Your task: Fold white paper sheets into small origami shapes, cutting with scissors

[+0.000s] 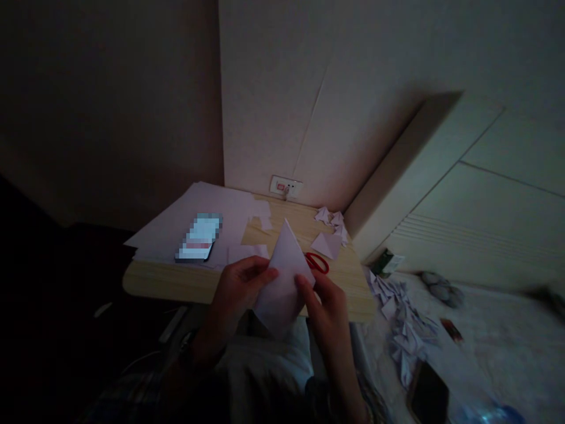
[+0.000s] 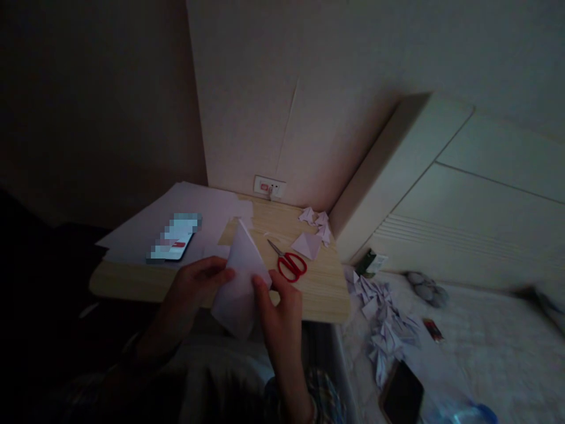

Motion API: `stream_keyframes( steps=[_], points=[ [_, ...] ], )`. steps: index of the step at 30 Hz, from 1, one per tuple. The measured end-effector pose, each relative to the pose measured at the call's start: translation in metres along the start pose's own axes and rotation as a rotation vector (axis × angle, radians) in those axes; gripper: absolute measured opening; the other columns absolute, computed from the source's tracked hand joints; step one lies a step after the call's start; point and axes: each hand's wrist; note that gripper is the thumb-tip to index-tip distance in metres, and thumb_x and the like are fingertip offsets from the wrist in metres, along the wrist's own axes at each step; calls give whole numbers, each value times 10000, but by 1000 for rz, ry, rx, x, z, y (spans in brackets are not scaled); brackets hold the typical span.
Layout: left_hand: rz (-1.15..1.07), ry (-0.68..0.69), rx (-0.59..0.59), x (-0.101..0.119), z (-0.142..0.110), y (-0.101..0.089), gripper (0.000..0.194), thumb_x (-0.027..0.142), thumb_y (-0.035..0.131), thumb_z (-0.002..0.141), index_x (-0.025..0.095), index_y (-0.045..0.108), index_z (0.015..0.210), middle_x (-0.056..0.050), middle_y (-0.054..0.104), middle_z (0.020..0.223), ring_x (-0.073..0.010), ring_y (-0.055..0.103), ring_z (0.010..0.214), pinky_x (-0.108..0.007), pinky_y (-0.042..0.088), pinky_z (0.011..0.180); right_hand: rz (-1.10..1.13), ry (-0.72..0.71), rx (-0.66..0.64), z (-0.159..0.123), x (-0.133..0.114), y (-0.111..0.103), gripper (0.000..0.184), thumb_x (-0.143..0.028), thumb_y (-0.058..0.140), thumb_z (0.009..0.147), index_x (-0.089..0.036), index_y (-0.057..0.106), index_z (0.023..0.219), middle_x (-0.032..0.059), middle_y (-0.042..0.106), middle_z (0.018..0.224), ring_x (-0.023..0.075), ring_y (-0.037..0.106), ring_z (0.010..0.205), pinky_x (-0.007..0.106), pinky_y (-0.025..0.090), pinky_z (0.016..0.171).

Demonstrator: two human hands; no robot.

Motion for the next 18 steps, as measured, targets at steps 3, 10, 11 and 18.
stream_keyframes(
  steps=[3,10,11,18],
  points=[
    [-14,23,-20,1,-1,0,292,313,812,545,171,699,773,15,671,654,-163,625,651,-251,508,618,-9,15,-20,1,3,-1,338,-425,577,841,-165,632,632,-2,549,590,147,467,582,257,338,537],
    [17,68,13,13,-4,-1,161,303,727,636,168,648,597,29,630,606,-136,573,608,-212,452,556,-67,21,-149,-5,6,-2,335,-411,614,812,-160,629,591,-11,553,558,140,473,564,252,337,552],
    [25,78,27,14,-4,-1,171,307,712,651,169,640,579,35,609,582,-125,547,581,-206,431,533,-80,21,-156,-6,6,-1,334,-419,619,809,-161,636,598,-9,564,566,144,481,570,254,341,559],
    [17,162,80,18,1,-8,155,284,757,602,179,658,659,-10,688,728,-186,624,765,-254,488,690,-110,-29,-120,-9,7,2,283,-406,657,797,-197,668,607,3,609,592,169,528,601,270,377,595]
  ],
)
Point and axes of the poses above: each hand's wrist, its own z-axis towards the middle knuckle, its own y-axis out of the palm, x = y × z
